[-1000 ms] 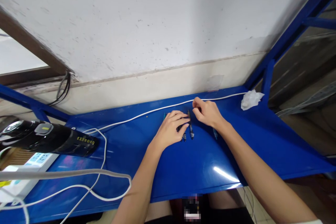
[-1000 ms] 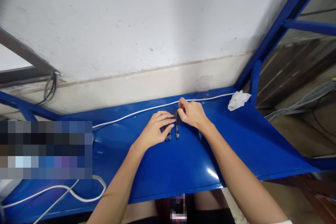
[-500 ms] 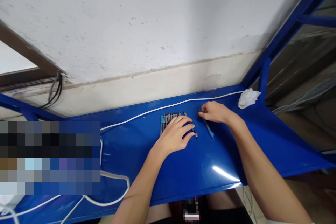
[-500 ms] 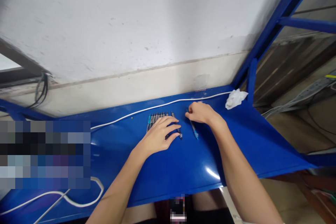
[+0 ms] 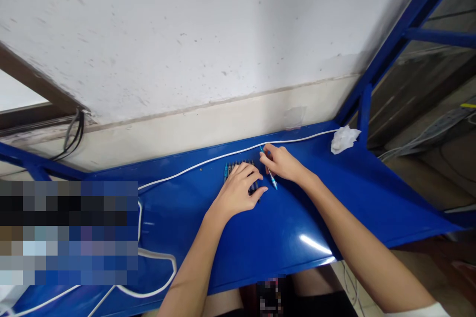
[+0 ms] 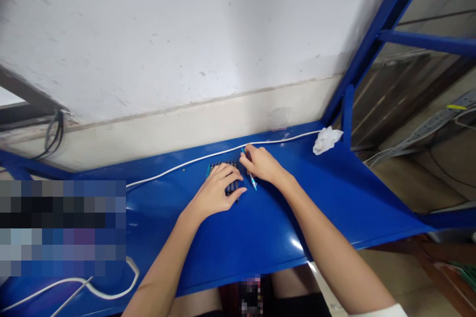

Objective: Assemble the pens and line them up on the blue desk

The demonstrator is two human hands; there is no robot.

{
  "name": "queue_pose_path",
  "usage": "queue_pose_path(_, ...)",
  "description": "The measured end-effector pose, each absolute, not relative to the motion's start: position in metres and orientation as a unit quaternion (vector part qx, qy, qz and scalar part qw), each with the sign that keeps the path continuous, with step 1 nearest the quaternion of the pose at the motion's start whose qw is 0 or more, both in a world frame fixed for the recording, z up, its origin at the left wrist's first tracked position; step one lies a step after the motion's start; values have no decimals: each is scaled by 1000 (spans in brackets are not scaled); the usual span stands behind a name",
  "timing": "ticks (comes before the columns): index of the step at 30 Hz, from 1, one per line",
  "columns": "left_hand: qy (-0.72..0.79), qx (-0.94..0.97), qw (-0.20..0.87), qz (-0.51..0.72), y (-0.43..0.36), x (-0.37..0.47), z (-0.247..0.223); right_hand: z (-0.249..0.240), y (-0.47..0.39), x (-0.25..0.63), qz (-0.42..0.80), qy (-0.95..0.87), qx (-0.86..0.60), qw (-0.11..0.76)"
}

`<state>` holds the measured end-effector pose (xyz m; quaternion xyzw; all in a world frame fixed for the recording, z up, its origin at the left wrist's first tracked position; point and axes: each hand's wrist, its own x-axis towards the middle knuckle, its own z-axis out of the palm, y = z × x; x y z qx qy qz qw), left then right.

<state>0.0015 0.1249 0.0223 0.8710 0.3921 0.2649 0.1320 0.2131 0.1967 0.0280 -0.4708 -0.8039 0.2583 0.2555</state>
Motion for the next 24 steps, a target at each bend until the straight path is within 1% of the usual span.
queue_pose_path(3, 402, 869, 125, 260, 126, 1, 23, 22, 198, 210, 313, -764, -459, 328)
queue_pose_path(5, 407, 866, 122, 264, 126, 1, 24, 19, 200, 208, 316, -741, -457, 377)
queue_pose_path(9, 431, 842, 108, 306, 128, 0, 25, 16, 201, 205, 266, -718, -462, 448)
queue_pose_path(12, 459, 799, 74, 381, 132, -3, 26, 16, 198, 204, 219, -707, -472, 479)
queue_pose_path(15, 482, 747, 47, 455, 136, -8, 29, 14, 195, 203, 185, -712, -468, 489)
queue_pose_path(17, 492, 727, 40, 477, 137, -10, 30, 12, 195, 202, 179, -720, -467, 482)
queue_pose_path(24, 496, 728, 40, 471, 136, -7, 28, 10, 195, 201, 179, -758, -448, 438)
